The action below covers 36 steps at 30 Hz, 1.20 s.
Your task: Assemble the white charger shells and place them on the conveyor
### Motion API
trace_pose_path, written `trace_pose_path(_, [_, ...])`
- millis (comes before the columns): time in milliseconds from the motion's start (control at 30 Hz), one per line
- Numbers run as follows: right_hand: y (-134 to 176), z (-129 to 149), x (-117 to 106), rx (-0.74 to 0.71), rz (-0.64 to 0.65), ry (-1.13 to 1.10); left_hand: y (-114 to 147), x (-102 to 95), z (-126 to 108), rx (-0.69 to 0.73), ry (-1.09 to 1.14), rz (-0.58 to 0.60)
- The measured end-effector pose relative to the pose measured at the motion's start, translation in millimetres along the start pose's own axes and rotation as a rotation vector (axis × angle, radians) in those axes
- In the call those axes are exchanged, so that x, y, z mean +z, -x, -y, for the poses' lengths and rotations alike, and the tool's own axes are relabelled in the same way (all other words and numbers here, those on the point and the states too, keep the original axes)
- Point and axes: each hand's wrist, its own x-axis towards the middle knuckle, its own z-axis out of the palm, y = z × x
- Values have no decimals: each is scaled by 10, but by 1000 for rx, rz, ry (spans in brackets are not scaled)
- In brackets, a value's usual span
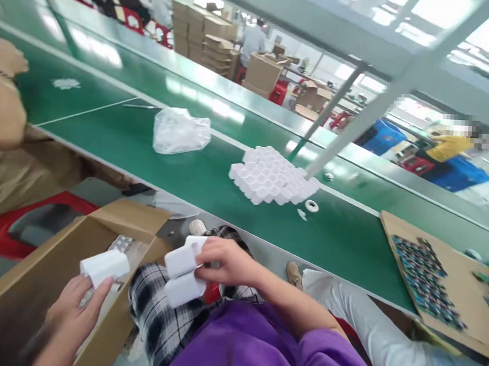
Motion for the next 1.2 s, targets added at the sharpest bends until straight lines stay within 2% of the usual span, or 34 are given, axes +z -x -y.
trace_pose_path(100, [642, 147, -794, 113, -263, 214, -339, 29, -850, 325, 59, -8])
trace_pose_path(167, [1054, 146, -1287, 297, -422, 383, -500, 87, -1487, 521, 88, -37])
trace_pose_path(233, [1385, 49, -1752, 578, -513, 581, -588, 214, -2103, 680, 61, 15])
trace_pose_path(300, [1585, -145, -2179, 874, -496, 772, -625, 420, -2642, 825, -15, 92])
trace_pose_path(333, [1633, -272, -2372, 957, -471, 817, -635, 545, -2874, 890, -61, 133])
trace_pose_path(433, [1618, -707, -2825, 1046, -390, 835, -688, 939, -3424, 973, -204, 233])
trace_pose_path(533, [1506, -1087, -3060, 1095, -302, 815, -784, 1235, -3784, 962, -310, 297])
trace_pose_path(633, [1416, -1310, -3102, 1095, -252, 780, -871, 1380, -3976, 954, -391, 338])
trace_pose_path(733, [1373, -1384, -3020, 1030, -255, 741, -910, 1431, -4015, 942, -428, 329])
trace_pose_path(867, [1380, -1381, -2873, 939, -302, 709, -921, 1443, -3955, 937, -373, 252])
trace_pose_path(1000, [1425, -1370, -2818, 864, -355, 674, -847, 1349, -3867, 899, -161, 111])
trace_pose_path(1100, [1462, -1369, -2833, 808, -395, 629, -640, 1172, -3622, 855, 80, 15])
trace_pose_path(1133, [1479, -1369, -2846, 782, -407, 607, -549, 1111, -3475, 858, 151, 50])
trace_pose_path(1200, [1529, -1367, -2882, 728, -440, 552, -377, 1028, -3094, 845, 228, 228])
